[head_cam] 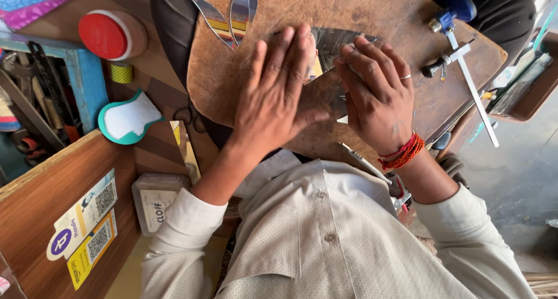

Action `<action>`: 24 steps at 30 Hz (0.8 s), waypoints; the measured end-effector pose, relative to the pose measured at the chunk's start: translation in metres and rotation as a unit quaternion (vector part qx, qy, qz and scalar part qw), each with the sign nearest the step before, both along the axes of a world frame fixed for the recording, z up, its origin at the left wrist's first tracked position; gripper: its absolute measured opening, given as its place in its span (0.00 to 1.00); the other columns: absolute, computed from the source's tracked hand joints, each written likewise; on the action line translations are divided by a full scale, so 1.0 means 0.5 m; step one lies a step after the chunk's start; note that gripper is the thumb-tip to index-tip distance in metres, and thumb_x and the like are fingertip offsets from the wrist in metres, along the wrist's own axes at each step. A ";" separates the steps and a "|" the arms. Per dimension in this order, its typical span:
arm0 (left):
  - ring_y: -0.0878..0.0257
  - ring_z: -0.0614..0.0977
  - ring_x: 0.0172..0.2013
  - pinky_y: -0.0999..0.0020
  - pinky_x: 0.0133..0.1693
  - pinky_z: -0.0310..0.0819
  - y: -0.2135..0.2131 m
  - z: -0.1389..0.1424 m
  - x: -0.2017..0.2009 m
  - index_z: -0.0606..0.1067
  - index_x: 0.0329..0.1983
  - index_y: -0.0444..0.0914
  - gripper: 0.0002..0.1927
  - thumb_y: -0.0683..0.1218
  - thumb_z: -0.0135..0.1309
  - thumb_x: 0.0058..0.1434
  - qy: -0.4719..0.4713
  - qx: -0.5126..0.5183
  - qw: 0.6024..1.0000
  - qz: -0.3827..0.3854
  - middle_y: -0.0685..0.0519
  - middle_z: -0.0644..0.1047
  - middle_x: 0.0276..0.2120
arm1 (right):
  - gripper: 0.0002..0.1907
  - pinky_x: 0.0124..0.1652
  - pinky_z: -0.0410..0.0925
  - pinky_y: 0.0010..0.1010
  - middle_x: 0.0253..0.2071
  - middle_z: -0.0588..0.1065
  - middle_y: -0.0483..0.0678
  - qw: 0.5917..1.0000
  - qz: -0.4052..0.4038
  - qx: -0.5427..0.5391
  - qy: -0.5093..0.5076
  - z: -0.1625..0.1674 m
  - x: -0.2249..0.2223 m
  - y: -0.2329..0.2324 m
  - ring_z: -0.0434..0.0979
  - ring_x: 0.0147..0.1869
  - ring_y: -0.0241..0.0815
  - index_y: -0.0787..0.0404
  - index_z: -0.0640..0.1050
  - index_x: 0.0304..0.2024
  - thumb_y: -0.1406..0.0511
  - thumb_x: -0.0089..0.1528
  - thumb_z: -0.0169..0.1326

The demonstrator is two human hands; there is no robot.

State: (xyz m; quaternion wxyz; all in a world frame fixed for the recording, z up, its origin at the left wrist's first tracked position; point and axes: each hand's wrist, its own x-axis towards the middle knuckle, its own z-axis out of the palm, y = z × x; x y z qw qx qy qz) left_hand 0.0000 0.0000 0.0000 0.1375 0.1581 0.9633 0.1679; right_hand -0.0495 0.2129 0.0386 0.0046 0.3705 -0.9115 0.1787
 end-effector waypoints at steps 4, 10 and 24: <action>0.49 0.45 0.79 0.46 0.77 0.36 0.028 -0.005 0.044 0.38 0.79 0.33 0.53 0.77 0.24 0.68 0.044 0.157 0.986 -0.028 0.41 0.46 0.79 | 0.18 0.70 0.62 0.47 0.64 0.75 0.51 1.000 0.003 -0.028 0.005 0.017 -0.016 -0.017 0.71 0.73 0.51 0.64 0.81 0.58 0.72 0.65 0.58; 0.52 0.70 0.70 0.47 0.74 0.56 0.019 -0.040 0.085 0.63 0.73 0.39 0.28 0.52 0.54 0.75 0.179 0.254 0.950 0.013 0.47 0.65 0.72 | 0.10 0.50 0.73 0.37 0.53 0.77 0.56 0.987 -0.063 -0.134 -0.061 0.002 0.008 0.097 0.79 0.55 0.50 0.66 0.80 0.51 0.73 0.67 0.61; 0.61 0.84 0.50 0.55 0.66 0.64 -0.028 -0.015 0.027 0.78 0.55 0.38 0.12 0.34 0.59 0.70 0.287 0.273 0.909 0.128 0.51 0.79 0.56 | 0.13 0.33 0.71 0.32 0.39 0.78 0.43 0.993 -0.009 0.063 -0.096 -0.007 0.081 0.099 0.78 0.37 0.39 0.56 0.81 0.51 0.64 0.64 0.63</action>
